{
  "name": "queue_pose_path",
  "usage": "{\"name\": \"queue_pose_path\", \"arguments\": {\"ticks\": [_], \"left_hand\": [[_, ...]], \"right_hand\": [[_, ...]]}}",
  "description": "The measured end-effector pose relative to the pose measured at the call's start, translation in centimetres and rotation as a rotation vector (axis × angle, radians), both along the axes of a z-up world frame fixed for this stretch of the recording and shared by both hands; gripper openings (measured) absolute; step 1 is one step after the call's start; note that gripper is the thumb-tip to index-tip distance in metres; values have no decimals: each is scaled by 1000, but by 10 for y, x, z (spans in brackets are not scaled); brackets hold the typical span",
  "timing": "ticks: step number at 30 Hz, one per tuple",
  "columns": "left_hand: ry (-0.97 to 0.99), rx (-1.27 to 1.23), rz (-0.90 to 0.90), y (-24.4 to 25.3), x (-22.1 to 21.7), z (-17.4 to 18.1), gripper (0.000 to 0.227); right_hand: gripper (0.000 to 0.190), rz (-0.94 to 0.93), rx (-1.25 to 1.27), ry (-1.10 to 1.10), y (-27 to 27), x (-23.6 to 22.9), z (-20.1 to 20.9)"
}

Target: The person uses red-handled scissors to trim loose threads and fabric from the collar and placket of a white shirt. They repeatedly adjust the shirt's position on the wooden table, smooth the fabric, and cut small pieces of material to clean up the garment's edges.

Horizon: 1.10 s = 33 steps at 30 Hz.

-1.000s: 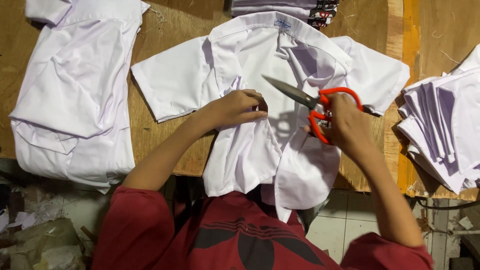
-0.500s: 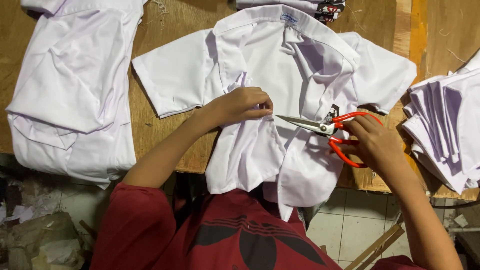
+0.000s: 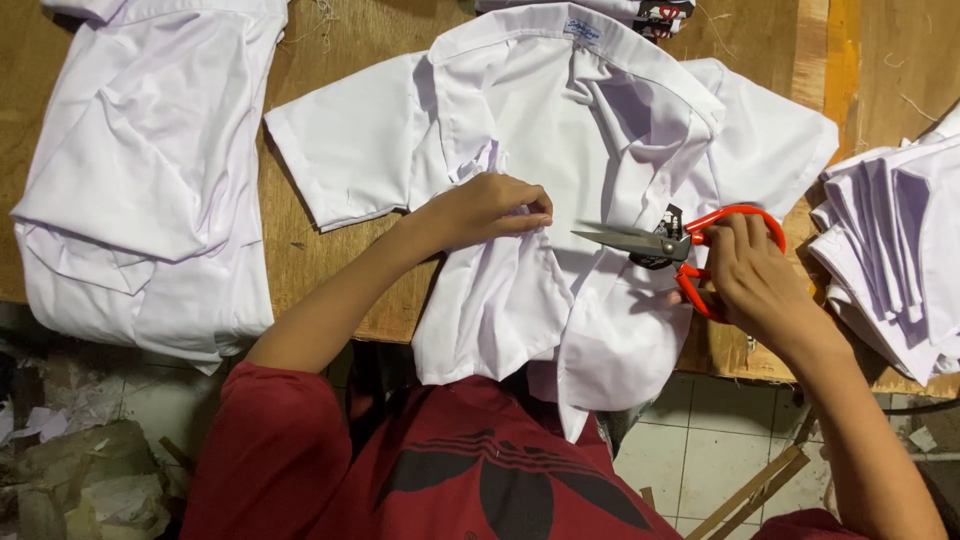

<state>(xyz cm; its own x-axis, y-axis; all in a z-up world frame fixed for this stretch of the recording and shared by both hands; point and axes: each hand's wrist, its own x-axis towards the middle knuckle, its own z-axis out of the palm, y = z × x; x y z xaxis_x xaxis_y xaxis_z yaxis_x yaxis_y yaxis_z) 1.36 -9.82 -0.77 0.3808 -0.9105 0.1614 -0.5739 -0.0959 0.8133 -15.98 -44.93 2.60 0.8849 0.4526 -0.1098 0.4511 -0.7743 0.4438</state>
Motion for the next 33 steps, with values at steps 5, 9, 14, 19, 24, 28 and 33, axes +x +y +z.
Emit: {"name": "queue_pose_path", "arguments": {"ticks": [5,9,14,19,24,28,33], "left_hand": [[3,-12,16,0,0,-1,20],[-18,-97,23,-1,-2,-3,16],[-11,-89,25,-1,-1,-6,17],[-20,-98,27,-1,-1,-6,16],[-38,-127,21,-3,0,-11,15],[-63,-141,6,-2,-1,-10,16],[-31,-125,1,-2,-2,-7,18]], "right_hand": [[54,-109,235,101,13,10,10],[45,-167,173,141,9,14,6],[46,-279,190,293,20,26,23],[46,-270,204,356,22,39,29],[43,-290,188,422,32,49,42],[47,-305,123,444,32,55,39],[47,-232,61,347,30,59,39]]}}
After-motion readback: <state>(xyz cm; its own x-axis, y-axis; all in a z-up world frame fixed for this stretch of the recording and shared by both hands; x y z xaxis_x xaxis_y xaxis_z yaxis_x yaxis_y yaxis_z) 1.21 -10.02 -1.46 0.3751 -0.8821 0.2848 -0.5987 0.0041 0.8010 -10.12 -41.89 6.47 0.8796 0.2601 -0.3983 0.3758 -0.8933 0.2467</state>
